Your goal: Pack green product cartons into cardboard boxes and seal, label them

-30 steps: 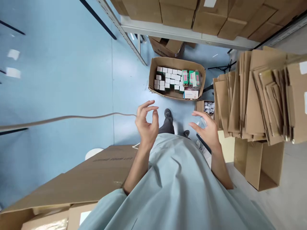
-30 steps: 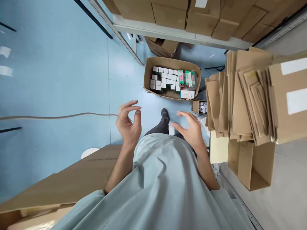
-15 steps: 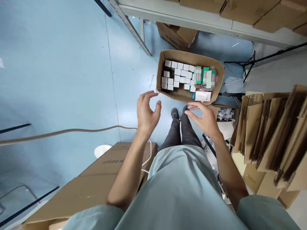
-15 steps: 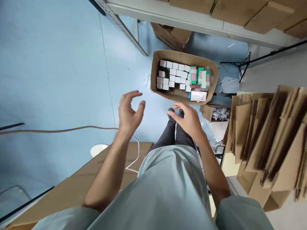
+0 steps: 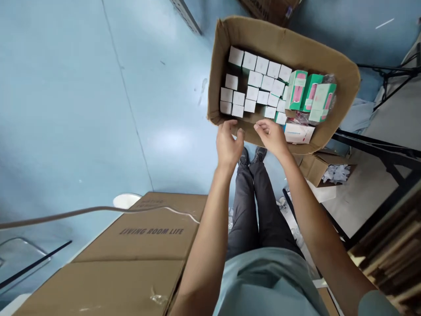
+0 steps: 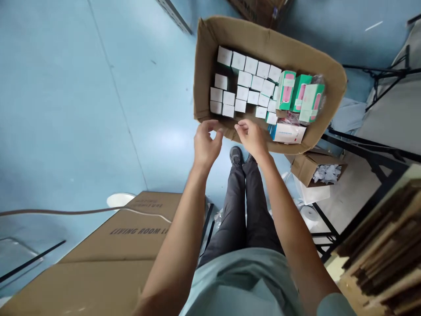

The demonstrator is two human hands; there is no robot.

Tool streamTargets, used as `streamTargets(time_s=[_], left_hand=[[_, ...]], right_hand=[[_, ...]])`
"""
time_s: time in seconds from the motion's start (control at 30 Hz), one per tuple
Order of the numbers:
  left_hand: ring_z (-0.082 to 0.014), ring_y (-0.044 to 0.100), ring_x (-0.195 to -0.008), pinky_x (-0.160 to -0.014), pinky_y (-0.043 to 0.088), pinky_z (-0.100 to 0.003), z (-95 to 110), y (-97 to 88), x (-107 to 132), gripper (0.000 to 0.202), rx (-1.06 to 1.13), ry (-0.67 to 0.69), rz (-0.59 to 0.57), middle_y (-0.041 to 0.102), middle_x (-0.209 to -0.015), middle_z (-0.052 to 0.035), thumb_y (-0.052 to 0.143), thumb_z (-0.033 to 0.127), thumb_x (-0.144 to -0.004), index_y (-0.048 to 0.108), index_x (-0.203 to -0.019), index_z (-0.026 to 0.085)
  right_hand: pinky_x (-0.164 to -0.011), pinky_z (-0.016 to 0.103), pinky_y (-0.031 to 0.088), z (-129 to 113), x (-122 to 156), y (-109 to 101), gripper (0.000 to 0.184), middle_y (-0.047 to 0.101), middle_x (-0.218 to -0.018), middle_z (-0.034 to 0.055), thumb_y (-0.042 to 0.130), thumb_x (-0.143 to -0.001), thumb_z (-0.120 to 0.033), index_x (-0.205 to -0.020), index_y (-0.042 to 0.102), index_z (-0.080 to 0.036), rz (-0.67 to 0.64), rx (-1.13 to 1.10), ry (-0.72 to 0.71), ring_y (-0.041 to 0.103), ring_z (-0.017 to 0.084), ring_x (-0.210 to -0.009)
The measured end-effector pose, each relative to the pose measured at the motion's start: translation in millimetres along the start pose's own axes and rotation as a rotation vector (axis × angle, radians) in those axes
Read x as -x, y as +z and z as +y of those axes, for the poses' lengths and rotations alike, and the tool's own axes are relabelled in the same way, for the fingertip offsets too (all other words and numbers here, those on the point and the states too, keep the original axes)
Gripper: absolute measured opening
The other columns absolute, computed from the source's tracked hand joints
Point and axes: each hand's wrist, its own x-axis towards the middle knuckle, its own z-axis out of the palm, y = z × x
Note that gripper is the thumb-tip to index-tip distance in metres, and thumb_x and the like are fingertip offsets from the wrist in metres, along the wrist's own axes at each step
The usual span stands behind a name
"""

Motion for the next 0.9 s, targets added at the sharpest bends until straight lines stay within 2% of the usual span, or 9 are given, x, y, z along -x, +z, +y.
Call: streamTargets(time_s=[0.13,0.23,0.37,0.47,0.57,0.67,0.77,0.9], left_hand=[[-0.0297,0.076,-0.116,-0.111,0.061,-0.051,-65,72.9,-61,0.027,0.086,-0.049,-0.082,0.077,-0.130,-0.0155,0.067,0.021,-0.098,0.068,-0.125,0.021],[-0.0282,0.078,-0.111,-0.112,0.061,-0.050,-113,119.4,-104,0.031,0.124,-0.078,-0.138,0.079,-0.130,-0.0153,0.066,0.016,-0.096,0.068,-0.127,0.022],[-0.0317,0.076,-0.122,-0.120,0.056,-0.055,-171,166.2,-154,0.040,0.132,-0.104,-0.175,0.075,-0.138,-0.0195,0.069,0.011,-0.092,0.068,-0.131,0.021],[-0.0349,0.069,-0.138,-0.128,0.049,-0.060,-202,191.4,-180,0.040,0.163,-0.066,-0.137,0.072,-0.142,-0.0191,0.073,0.016,-0.093,0.068,-0.132,0.022],[-0.0364,0.065,-0.145,-0.131,0.045,-0.061,-220,209.5,-186,0.039,0.149,-0.062,-0.105,0.071,-0.141,-0.0171,0.075,0.021,-0.094,0.067,-0.132,0.024],[-0.0371,0.063,-0.147,-0.133,0.044,-0.061,-225,221.1,-177,0.041,0.116,-0.069,-0.107,0.072,-0.138,-0.0172,0.073,0.025,-0.097,0.065,-0.137,0.024],[-0.0367,0.060,-0.150,-0.133,0.044,-0.058,-220,228.1,-166,0.043,0.114,-0.084,-0.103,0.069,-0.144,-0.0187,0.071,0.027,-0.099,0.062,-0.142,0.023],[-0.0368,0.056,-0.156,-0.135,0.042,-0.056,-209,233.1,-163,0.044,0.116,-0.052,-0.059,0.059,-0.157,-0.0203,0.070,0.025,-0.099,0.062,-0.142,0.023]], right_hand=[[-0.107,0.051,0.065,80,-62,36,0.026,0.086,-0.109,0.0110,0.073,-0.102,-0.045,-0.112,0.079,-0.022,-0.018,0.023,0.045,0.083,0.030,-0.104],[-0.113,0.054,0.063,140,-106,66,0.033,0.085,-0.123,0.0145,0.075,-0.101,-0.044,-0.124,0.077,-0.021,-0.025,0.003,0.101,0.083,0.031,-0.111],[-0.124,0.052,0.055,205,-161,112,0.058,0.069,-0.157,0.0235,0.072,-0.103,-0.047,-0.151,0.065,-0.014,-0.009,-0.114,0.189,0.076,0.032,-0.134],[-0.131,0.053,0.048,234,-190,144,0.076,0.064,-0.163,0.0234,0.071,-0.104,-0.057,-0.164,0.055,-0.013,0.002,-0.189,0.239,0.065,0.034,-0.151],[-0.135,0.055,0.043,247,-200,165,0.084,0.067,-0.160,0.0186,0.067,-0.104,-0.068,-0.170,0.049,-0.019,-0.021,-0.214,0.216,0.061,0.034,-0.155],[-0.137,0.056,0.040,251,-194,174,0.079,0.065,-0.163,0.0151,0.063,-0.107,-0.068,-0.171,0.048,-0.023,-0.008,-0.211,0.195,0.056,0.032,-0.160],[-0.139,0.054,0.037,255,-189,174,0.070,0.061,-0.168,0.0143,0.060,-0.110,-0.062,-0.168,0.052,-0.023,0.011,-0.193,0.188,0.050,0.031,-0.164],[-0.138,0.051,0.039,265,-194,166,0.062,0.064,-0.165,0.0141,0.059,-0.110,-0.058,-0.161,0.060,-0.021,0.005,-0.162,0.157,0.053,0.030,-0.162]])
